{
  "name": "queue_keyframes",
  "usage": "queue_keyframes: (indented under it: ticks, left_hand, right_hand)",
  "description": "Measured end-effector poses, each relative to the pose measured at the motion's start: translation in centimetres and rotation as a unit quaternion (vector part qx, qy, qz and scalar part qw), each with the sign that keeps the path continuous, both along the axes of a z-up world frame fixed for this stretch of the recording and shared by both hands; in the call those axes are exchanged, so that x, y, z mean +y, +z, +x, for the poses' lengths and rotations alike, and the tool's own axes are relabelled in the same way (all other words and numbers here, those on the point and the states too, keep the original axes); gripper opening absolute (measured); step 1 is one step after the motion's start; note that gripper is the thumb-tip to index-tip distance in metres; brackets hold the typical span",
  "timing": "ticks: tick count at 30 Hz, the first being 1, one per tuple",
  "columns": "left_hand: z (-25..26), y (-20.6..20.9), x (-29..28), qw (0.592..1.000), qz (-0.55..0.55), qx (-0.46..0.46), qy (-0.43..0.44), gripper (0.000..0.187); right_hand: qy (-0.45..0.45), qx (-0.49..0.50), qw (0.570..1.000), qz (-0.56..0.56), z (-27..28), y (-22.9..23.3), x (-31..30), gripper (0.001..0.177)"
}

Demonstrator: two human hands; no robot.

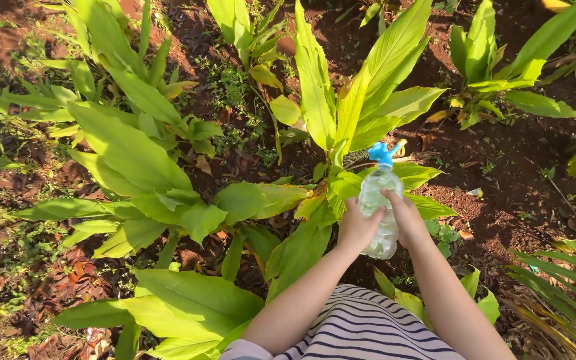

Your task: Watering various plants in a garden using a plastic spray bottle.

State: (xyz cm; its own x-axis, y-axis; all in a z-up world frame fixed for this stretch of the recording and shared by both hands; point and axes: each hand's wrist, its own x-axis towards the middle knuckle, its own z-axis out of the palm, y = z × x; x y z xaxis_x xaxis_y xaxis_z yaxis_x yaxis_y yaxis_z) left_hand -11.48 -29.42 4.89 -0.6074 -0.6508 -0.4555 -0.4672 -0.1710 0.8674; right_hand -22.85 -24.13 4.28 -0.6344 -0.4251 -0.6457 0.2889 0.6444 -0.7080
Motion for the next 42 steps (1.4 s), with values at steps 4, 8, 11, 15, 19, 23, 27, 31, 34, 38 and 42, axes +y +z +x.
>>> queue_keyframes:
  ticks: [4, 8, 11, 15, 19, 23, 27, 31, 34, 38, 42]
  left_hand:
    - [0.2, 0.8, -0.3, 1.000, -0.018, 0.001, -0.023, 0.065]
    - [1.7, 3.4, -1.1, 0.999, 0.005, 0.032, -0.031, 0.068]
    - [2.4, 5.7, -2.4, 0.997, 0.067, 0.011, -0.032, 0.072]
    - [1.5, -0.5, -3.5, 0.992, 0.121, -0.008, -0.022, 0.080]
    - [1.2, -5.0, -4.5, 0.993, 0.116, -0.020, -0.009, 0.086]
    - [2.3, -5.4, -7.0, 0.994, 0.105, 0.004, 0.013, 0.085]
    - [4.3, -1.3, -8.8, 0.996, 0.068, 0.053, 0.030, 0.082]
    - [5.7, 0.8, -10.2, 0.993, 0.044, 0.088, 0.057, 0.079]
    - [6.4, 1.0, -11.4, 0.992, 0.051, 0.090, 0.078, 0.075]
    - [6.5, -3.0, -13.7, 0.990, 0.054, 0.065, 0.115, 0.071]
    - [6.1, -8.0, -16.3, 0.980, 0.034, 0.065, 0.183, 0.066]
  right_hand:
    - [-0.023, -0.001, 0.999, -0.023, 0.7, 1.3, -1.2, 0.093]
    - [-0.015, 0.009, 0.999, -0.042, 1.5, 1.4, -1.2, 0.098]
    - [-0.008, 0.016, 0.999, -0.034, 3.2, 3.6, -1.8, 0.100]
    - [0.028, 0.010, 0.999, 0.035, 2.4, 1.0, -2.3, 0.105]
    - [0.043, 0.023, 0.998, 0.045, 1.9, -1.8, -4.1, 0.098]
    - [0.030, 0.065, 0.997, -0.023, 5.0, 0.8, -6.6, 0.086]
    - [0.009, 0.120, 0.985, -0.121, 8.0, 3.1, -8.5, 0.080]
    - [0.036, 0.141, 0.975, -0.169, 8.1, 2.2, -10.1, 0.085]
    - [0.081, 0.148, 0.972, -0.166, 7.4, 1.7, -11.9, 0.082]
    - [0.101, 0.112, 0.977, -0.149, 6.2, -1.7, -14.5, 0.078]
    - [0.147, 0.087, 0.977, -0.126, 6.7, -2.2, -18.3, 0.080]
